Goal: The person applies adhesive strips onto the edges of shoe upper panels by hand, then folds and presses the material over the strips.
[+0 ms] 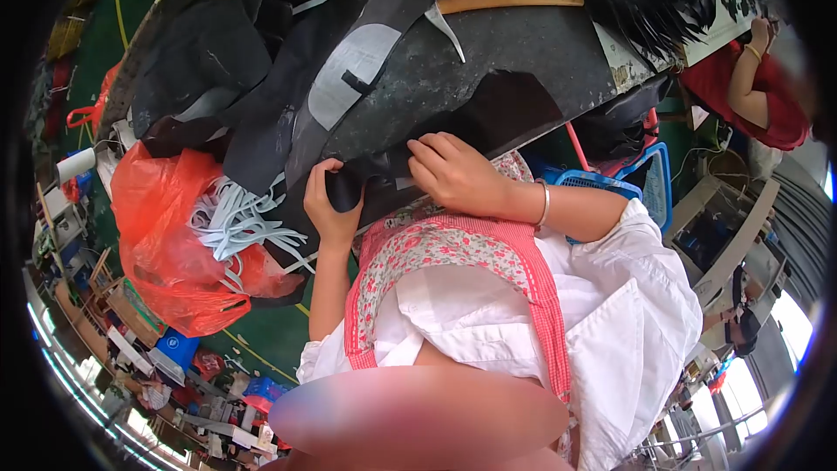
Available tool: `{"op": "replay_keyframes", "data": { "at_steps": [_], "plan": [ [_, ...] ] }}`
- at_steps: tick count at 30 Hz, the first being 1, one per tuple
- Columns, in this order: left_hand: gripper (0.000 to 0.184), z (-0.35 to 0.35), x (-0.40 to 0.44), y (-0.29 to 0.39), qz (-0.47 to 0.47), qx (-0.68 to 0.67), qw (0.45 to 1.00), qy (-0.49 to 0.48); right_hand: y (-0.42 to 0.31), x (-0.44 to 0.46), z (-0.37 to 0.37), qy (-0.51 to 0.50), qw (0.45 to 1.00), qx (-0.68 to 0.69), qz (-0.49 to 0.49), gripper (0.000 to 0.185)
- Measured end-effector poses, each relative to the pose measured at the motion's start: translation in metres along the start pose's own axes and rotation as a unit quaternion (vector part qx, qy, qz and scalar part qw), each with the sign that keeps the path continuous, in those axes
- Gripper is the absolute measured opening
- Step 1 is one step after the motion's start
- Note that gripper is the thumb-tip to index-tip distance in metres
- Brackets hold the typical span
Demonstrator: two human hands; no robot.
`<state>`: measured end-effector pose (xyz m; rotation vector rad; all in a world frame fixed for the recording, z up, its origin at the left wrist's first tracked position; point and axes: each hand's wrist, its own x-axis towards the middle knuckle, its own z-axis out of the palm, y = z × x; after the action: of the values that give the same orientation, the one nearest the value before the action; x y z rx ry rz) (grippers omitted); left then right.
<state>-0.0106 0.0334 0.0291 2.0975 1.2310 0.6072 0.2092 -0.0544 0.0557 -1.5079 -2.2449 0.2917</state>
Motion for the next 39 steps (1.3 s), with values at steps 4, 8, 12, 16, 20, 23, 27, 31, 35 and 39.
{"op": "replay_keyframes", "data": {
  "at_steps": [4, 8, 12, 16, 20, 23, 27, 31, 35, 39],
  "plan": [
    [0.04, -0.002, -0.001, -0.001, -0.018, -0.033, 0.999, 0.0, 0.007, -0.005, 0.002, -0.02, 0.999, 0.029, -0.014, 0.024],
    [0.036, -0.001, 0.001, -0.002, -0.022, -0.045, 0.999, 0.004, 0.013, -0.004, -0.004, -0.058, 0.996, 0.043, -0.05, 0.022],
    [0.033, -0.003, 0.002, -0.003, -0.015, -0.051, 0.999, 0.003, 0.015, 0.004, -0.008, -0.096, 0.99, 0.043, -0.098, 0.02],
    [0.033, -0.007, 0.005, -0.005, -0.036, -0.079, 0.996, -0.024, 0.014, 0.009, -0.004, -0.104, 0.986, 0.043, -0.122, 0.021],
    [0.033, -0.011, 0.005, -0.007, -0.026, -0.095, 0.995, -0.035, -0.003, 0.011, 0.011, -0.063, 0.996, 0.046, -0.045, 0.022],
    [0.032, -0.013, 0.005, -0.009, -0.018, -0.089, 0.995, -0.042, -0.009, 0.009, 0.02, -0.026, 0.999, 0.014, -0.025, 0.022],
    [0.034, -0.017, 0.006, -0.009, 0.004, -0.089, 0.995, -0.05, -0.009, 0.013, 0.016, -0.031, 0.996, 0.022, -0.083, 0.021],
    [0.036, -0.026, 0.005, -0.014, 0.03, -0.061, 0.994, -0.082, -0.009, 0.021, 0.018, -0.062, 0.991, 0.019, -0.113, 0.02],
    [0.036, -0.025, 0.003, -0.017, 0.063, -0.017, 0.995, -0.075, -0.009, 0.029, 0.022, -0.104, 0.983, -0.032, -0.15, 0.022],
    [0.035, -0.023, -0.002, -0.019, 0.097, 0.009, 0.995, -0.031, -0.013, 0.04, 0.022, -0.142, 0.978, -0.041, -0.146, 0.02]
  ]
}}
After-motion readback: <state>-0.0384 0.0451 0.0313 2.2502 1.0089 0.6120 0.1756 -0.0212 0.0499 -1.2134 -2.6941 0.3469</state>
